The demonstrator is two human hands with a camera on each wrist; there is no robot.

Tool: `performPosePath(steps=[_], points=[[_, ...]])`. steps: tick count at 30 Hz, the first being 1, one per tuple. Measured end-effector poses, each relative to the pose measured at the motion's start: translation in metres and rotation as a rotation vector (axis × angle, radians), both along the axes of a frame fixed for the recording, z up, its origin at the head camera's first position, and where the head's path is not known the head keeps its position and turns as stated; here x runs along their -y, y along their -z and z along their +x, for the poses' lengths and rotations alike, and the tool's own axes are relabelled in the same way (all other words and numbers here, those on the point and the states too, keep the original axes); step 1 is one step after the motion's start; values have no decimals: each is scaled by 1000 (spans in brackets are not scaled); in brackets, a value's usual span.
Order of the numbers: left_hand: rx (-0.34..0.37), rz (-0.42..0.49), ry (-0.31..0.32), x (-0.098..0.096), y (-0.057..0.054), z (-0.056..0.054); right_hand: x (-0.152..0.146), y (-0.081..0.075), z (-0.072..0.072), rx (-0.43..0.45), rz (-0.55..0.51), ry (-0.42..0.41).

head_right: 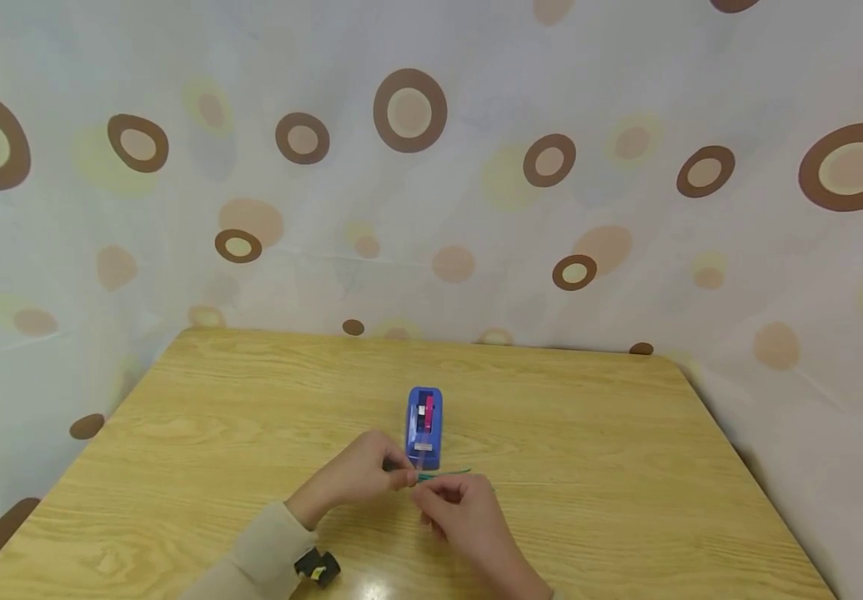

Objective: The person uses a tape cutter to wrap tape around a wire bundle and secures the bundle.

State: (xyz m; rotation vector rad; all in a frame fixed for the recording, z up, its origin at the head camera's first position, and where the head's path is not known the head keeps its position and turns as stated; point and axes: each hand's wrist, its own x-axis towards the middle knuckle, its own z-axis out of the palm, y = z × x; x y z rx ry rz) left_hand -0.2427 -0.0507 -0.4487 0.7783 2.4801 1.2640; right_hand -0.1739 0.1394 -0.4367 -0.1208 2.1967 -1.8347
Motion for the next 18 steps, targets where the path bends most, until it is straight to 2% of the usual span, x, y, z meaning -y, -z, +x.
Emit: performPosePath(steps=[6, 10, 18], points=[[-35, -14, 14, 0, 2, -1, -2, -12, -11, -41, -20, -27], [-26, -17, 12, 0, 3, -2, -4, -19, -17, -78, -51, -49], [-15, -23, 4, 1, 1, -2, -5, -27, -29, -77, -73, -11]])
